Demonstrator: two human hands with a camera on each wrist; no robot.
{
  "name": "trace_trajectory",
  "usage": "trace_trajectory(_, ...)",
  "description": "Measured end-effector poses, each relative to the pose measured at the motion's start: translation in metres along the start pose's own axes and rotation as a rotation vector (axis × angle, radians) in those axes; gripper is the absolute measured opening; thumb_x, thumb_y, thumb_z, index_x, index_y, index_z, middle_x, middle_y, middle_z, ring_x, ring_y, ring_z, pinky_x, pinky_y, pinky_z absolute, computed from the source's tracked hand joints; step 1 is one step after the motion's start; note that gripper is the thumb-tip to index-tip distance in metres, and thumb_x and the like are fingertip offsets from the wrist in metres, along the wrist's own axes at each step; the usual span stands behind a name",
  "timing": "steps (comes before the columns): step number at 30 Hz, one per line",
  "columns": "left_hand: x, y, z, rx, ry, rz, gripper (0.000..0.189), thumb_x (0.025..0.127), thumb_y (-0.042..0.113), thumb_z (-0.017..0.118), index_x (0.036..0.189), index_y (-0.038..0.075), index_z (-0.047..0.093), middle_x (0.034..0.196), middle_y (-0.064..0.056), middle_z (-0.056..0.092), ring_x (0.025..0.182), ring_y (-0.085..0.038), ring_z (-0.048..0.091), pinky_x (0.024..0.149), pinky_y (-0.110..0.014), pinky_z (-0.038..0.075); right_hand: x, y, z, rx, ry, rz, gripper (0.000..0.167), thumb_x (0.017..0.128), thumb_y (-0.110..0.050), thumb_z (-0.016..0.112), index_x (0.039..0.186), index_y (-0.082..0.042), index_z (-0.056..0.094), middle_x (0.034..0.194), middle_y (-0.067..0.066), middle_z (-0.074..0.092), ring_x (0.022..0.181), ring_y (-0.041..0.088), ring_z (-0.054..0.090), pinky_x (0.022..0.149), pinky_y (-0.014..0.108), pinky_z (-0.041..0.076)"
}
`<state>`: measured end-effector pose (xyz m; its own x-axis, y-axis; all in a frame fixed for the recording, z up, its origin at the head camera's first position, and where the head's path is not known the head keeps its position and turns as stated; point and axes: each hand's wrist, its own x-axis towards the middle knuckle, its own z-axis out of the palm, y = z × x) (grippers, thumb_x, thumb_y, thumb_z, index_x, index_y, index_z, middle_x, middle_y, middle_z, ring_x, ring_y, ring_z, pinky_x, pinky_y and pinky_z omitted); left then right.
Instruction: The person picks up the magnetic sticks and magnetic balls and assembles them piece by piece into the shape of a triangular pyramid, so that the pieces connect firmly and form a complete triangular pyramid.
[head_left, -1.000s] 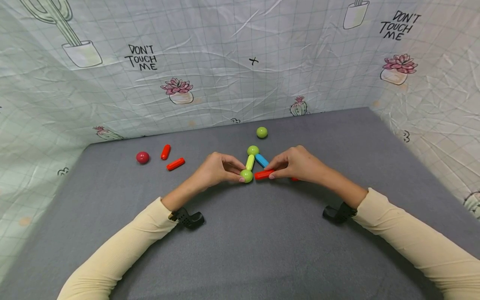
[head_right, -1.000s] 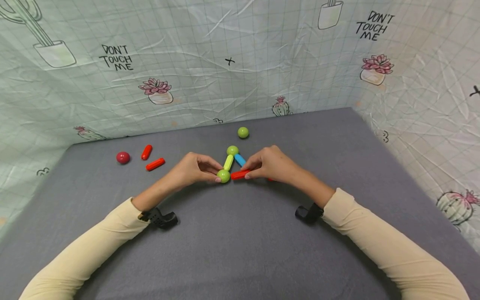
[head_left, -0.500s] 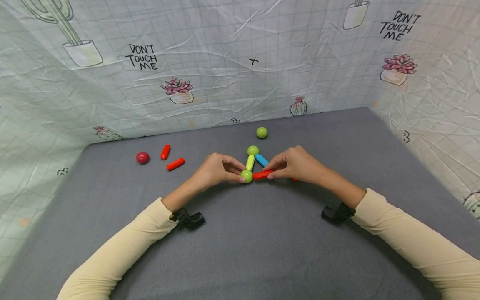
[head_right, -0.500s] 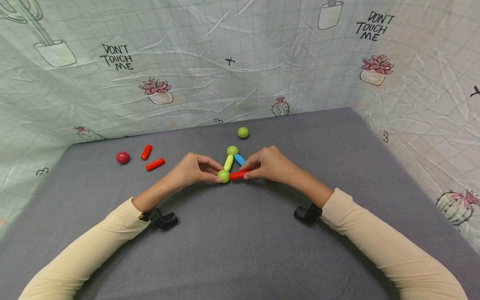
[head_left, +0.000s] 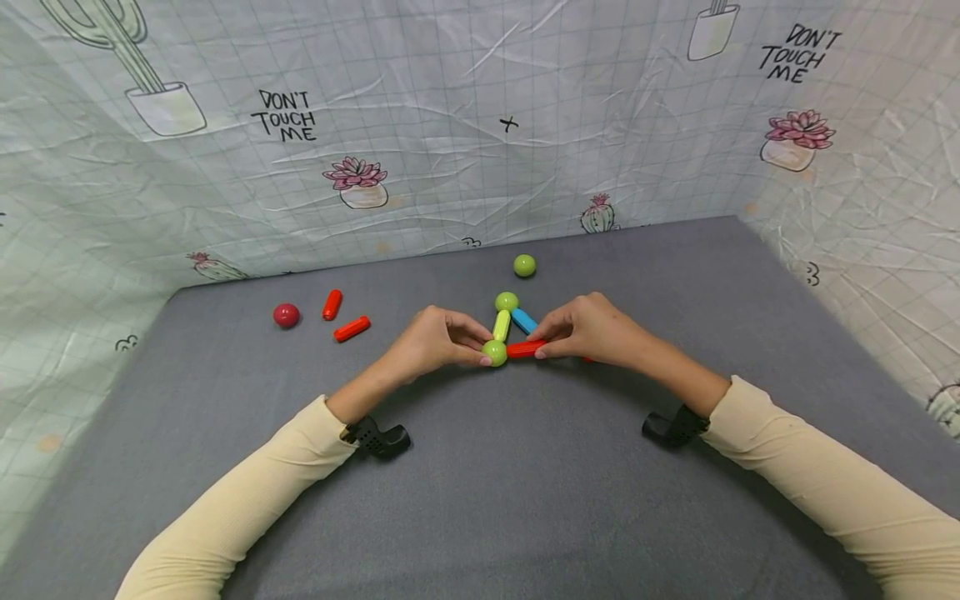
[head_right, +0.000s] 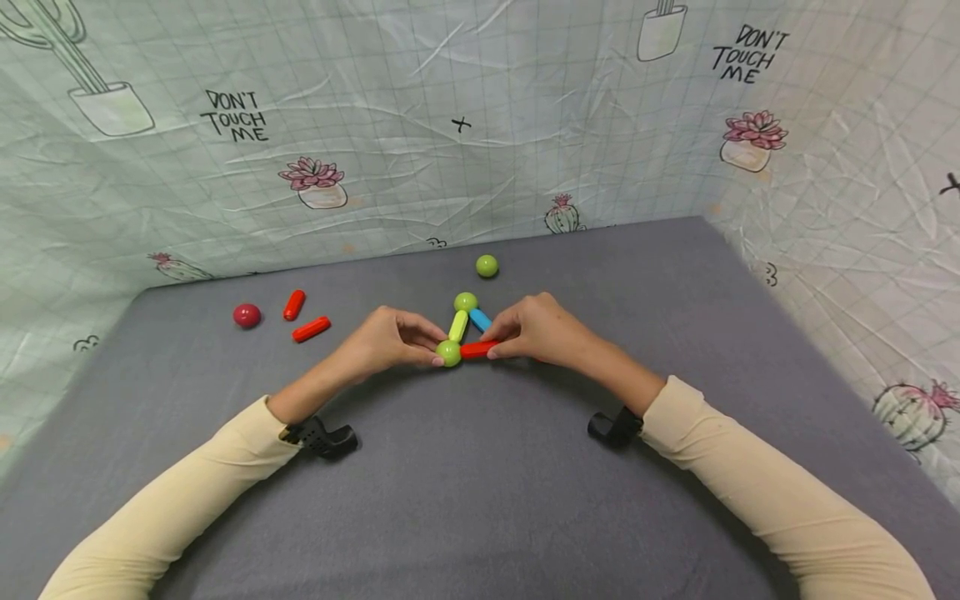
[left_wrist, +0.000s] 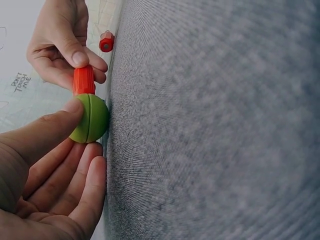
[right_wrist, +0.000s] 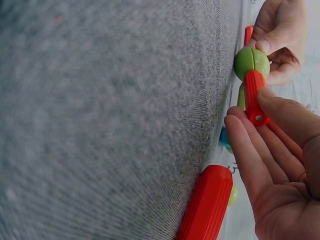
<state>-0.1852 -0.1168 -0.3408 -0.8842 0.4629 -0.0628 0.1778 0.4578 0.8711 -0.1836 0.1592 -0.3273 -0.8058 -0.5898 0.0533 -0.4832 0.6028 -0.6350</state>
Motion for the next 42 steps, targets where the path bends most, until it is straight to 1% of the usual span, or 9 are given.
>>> trace_trajectory(4, 0.0003, -0.0007, 0.0, -0.005, -0.003, 0.011, 0.027, 0.078, 0.009, 0.089, 0.103, 0.008, 0.08, 0.094, -0.003, 0.079, 0.089, -0.015, 0.075, 0.076, -0.03, 0.06, -0.0005, 0.0002, -0.0002, 0.01, -0.008, 0.01, 0.02, 0.085, -0.02, 0.085, 0.104, -0.018, 0.082, 0.091, -0.007, 0.078, 0.072, 0.007, 0.067, 0.059, 0.024, 0.05)
trace_trajectory(8, 0.0005, -0.0009, 0.0, 0.0, -0.002, 0.009, 0.026, 0.078, 0.009, 0.089, 0.103, 0.009, 0.08, 0.094, -0.002, 0.078, 0.089, -0.015, 0.075, 0.077, -0.03, 0.06, -0.0007, 0.0, 0.0, 0.011, -0.017, 0.021, 0.021, 0.085, -0.022, 0.084, 0.106, -0.019, 0.082, 0.091, -0.008, 0.078, 0.073, 0.008, 0.066, 0.058, 0.025, 0.048)
trace_trajectory(16, 0.0011, 0.0001, -0.0003, 0.019, 0.0, 0.018, 0.028, 0.078, 0.01, 0.089, 0.105, 0.008, 0.08, 0.097, -0.004, 0.078, 0.09, -0.015, 0.075, 0.077, -0.03, 0.06, 0.0003, 0.0006, -0.0002, 0.016, -0.013, 0.007, 0.021, 0.085, -0.02, 0.084, 0.106, -0.017, 0.082, 0.092, -0.007, 0.078, 0.077, 0.006, 0.069, 0.061, 0.025, 0.052)
trace_trajectory(21, 0.0019, -0.0012, -0.0001, 0.017, 0.0, 0.013, 0.027, 0.078, 0.01, 0.089, 0.104, 0.009, 0.08, 0.096, -0.003, 0.078, 0.09, -0.015, 0.075, 0.077, -0.03, 0.06, 0.0012, 0.0016, 0.0005, 0.012, -0.016, -0.007, 0.021, 0.085, -0.019, 0.085, 0.105, -0.015, 0.082, 0.092, -0.005, 0.078, 0.077, 0.006, 0.069, 0.062, 0.025, 0.053)
trace_trajectory(28, 0.0017, -0.002, -0.0003, 0.018, -0.002, 0.015, 0.027, 0.078, 0.009, 0.089, 0.104, 0.009, 0.08, 0.096, -0.002, 0.078, 0.09, -0.014, 0.075, 0.077, -0.031, 0.06, 0.0015, 0.0011, 0.0012, 0.008, -0.035, 0.011, 0.021, 0.084, -0.017, 0.085, 0.105, -0.016, 0.082, 0.091, -0.004, 0.078, 0.073, 0.007, 0.066, 0.058, 0.023, 0.049)
trace_trajectory(38, 0.0011, 0.0003, 0.0001, -0.009, -0.006, 0.004, 0.029, 0.078, 0.008, 0.089, 0.105, 0.006, 0.079, 0.099, -0.005, 0.078, 0.092, -0.017, 0.076, 0.077, -0.03, 0.06, 0.001, -0.0002, 0.0018, 0.019, -0.026, 0.009, 0.021, 0.083, -0.018, 0.086, 0.103, -0.014, 0.082, 0.09, -0.003, 0.078, 0.076, 0.006, 0.07, 0.058, 0.023, 0.05)
trace_trajectory(42, 0.0013, 0.0014, 0.0002, -0.008, -0.007, -0.005, 0.029, 0.078, 0.009, 0.089, 0.105, 0.007, 0.079, 0.099, -0.005, 0.078, 0.092, -0.017, 0.076, 0.078, -0.03, 0.06, 0.0009, -0.0005, 0.0019, 0.025, -0.025, 0.014, 0.021, 0.083, -0.017, 0.086, 0.103, -0.014, 0.082, 0.091, -0.002, 0.079, 0.079, 0.006, 0.072, 0.059, 0.023, 0.052)
